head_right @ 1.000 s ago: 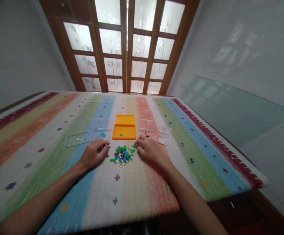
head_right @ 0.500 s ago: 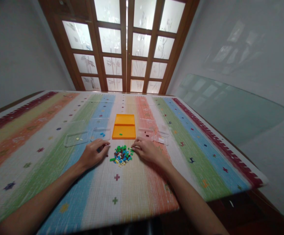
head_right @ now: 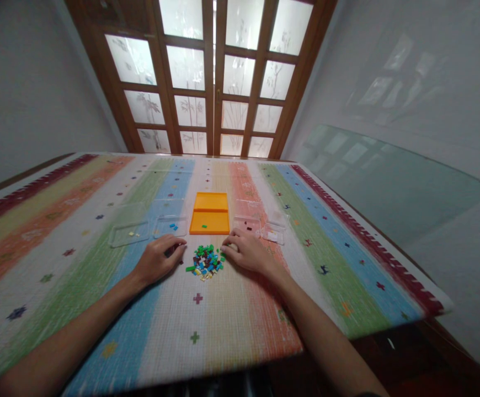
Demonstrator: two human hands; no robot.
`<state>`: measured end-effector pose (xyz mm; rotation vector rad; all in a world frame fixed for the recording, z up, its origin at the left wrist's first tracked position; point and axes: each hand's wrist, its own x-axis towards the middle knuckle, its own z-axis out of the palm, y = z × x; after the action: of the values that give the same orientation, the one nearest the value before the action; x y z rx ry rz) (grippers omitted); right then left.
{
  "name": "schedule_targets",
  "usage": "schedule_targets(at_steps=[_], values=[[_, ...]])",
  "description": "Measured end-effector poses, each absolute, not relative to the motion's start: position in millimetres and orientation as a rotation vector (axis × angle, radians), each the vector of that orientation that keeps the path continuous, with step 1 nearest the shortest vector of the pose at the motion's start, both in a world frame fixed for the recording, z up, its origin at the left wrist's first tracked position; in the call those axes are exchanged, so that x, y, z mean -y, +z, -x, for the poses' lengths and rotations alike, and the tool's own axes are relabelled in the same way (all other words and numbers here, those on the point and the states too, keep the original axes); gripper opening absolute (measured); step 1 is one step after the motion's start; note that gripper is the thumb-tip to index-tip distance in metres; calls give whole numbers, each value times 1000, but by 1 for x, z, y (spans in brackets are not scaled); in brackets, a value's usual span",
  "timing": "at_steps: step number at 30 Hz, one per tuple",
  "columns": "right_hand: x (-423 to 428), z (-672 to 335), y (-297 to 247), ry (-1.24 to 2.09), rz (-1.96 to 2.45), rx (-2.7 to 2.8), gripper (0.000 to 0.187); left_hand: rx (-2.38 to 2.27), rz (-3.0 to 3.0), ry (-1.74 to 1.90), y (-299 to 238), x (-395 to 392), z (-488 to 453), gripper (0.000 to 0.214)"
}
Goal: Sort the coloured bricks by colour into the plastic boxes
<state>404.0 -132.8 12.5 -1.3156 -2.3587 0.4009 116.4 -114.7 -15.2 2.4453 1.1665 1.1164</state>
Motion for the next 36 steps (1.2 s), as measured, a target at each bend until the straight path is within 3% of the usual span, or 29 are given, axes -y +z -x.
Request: schedule_targets(at_steps=[36], values=[[139,-398,20,322,1316,2527,13,-1152,-2437,1090,-15,115,-118,17]])
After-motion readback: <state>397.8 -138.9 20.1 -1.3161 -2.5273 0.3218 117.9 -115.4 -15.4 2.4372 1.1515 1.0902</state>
